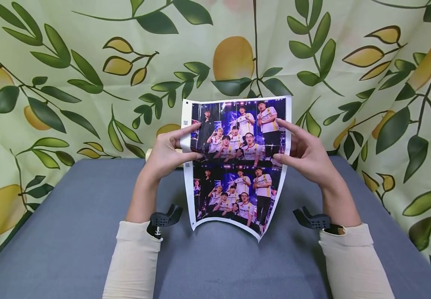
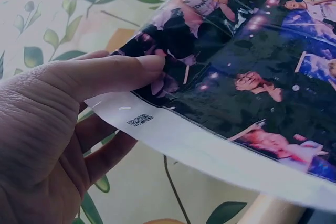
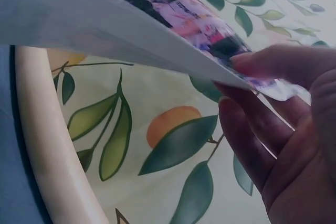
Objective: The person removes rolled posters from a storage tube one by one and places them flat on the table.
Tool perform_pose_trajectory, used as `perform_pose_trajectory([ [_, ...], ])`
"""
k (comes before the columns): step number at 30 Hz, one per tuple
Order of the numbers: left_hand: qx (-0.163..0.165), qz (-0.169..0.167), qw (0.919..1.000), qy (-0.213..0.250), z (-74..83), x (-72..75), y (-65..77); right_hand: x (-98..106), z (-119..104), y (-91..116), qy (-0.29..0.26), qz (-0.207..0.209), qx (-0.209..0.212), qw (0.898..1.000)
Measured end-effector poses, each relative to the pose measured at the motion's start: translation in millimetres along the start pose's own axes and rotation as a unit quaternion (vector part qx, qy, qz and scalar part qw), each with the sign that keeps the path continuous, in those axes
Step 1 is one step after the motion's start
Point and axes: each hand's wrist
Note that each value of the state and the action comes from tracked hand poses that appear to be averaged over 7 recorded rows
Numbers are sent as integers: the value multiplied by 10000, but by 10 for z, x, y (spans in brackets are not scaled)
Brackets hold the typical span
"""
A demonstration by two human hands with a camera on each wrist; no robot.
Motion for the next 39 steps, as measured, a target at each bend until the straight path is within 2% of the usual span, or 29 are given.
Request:
perform_pose_trajectory([
  [7,53,-545,9982,-245,19,-25,7,-56,-2,-19,-327,263,-188,9989],
  [9,-9,-604,9980,-208,22,-27,6,-59,-2,-13,-343,314,-228,9987],
  [16,-370,-297,9989,51,25,-57,-3,-70,-8,5,-494,272,-239,9981],
  [22,-394,-220,9989,97,27,-59,-4,-73,-16,-4,-545,247,-236,9979],
  [34,-365,156,9990,-205,41,-51,3,-65,-43,-8,-392,265,-260,9985],
  [39,-534,169,9984,-74,72,-63,14,-66,-30,-25,-214,419,-199,9987],
])
Point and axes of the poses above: each hand's wrist, its own y-axis away from the middle knuckle, its own x-axis out of the back of the hand, z = x × y, and after that the axes turned 5 degrees about y, right-handed
